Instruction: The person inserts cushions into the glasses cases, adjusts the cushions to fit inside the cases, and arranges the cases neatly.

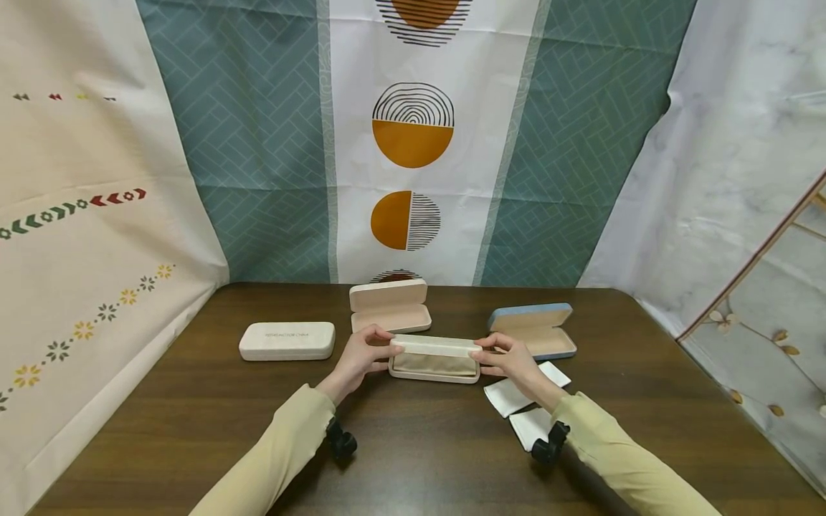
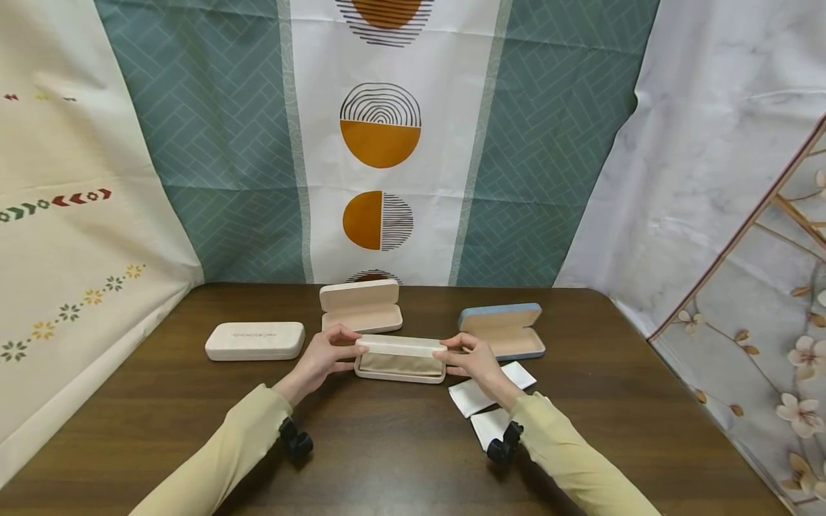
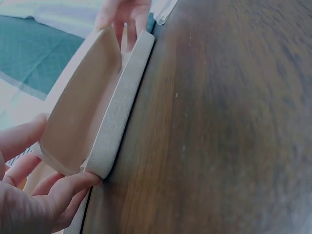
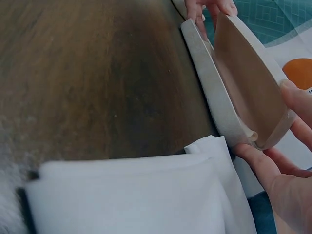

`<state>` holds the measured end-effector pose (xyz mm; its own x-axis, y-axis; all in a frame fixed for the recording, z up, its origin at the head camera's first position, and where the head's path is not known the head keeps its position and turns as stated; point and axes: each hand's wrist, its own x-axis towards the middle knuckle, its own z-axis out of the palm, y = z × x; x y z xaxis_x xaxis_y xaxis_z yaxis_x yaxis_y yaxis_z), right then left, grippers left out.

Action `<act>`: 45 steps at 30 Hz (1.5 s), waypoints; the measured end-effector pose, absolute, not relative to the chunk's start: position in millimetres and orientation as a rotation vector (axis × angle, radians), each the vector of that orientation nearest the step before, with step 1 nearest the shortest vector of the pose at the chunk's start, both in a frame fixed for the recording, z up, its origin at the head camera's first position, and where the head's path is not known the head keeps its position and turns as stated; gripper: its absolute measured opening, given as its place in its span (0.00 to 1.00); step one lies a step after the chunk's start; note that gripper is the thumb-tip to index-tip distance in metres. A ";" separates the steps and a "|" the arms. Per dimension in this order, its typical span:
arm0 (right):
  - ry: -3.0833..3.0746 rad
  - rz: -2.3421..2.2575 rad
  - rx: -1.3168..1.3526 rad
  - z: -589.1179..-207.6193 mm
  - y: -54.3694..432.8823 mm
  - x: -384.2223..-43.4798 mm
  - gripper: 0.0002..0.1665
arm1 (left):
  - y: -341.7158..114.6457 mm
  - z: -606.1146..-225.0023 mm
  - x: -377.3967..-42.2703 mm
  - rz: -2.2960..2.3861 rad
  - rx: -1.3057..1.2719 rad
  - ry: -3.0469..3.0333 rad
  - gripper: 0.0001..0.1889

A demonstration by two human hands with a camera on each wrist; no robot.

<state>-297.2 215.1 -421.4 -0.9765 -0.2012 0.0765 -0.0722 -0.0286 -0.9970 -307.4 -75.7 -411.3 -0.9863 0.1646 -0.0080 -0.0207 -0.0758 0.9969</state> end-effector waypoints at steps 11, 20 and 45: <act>2.100 -2.181 -0.292 -420.1 215.4 -295.9 0.12 | -75.0 -407.3 -304.2 2.210 0.151 2.037 0.18; 2.108 -2.156 -0.314 -419.8 214.8 -295.6 0.18 | -77.0 -410.0 -307.7 2.199 0.144 2.020 0.16; 2.591 -1.594 -0.656 -408.8 210.9 -290.3 0.34 | -73.0 -411.0 -309.0 2.014 0.194 2.284 0.23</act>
<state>-290.3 210.9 -408.8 -0.9107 -0.3660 0.1914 -0.3359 0.3866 -0.8589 -309.0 -73.0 -411.0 -0.9878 0.1548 0.0160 0.0353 0.1226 0.9918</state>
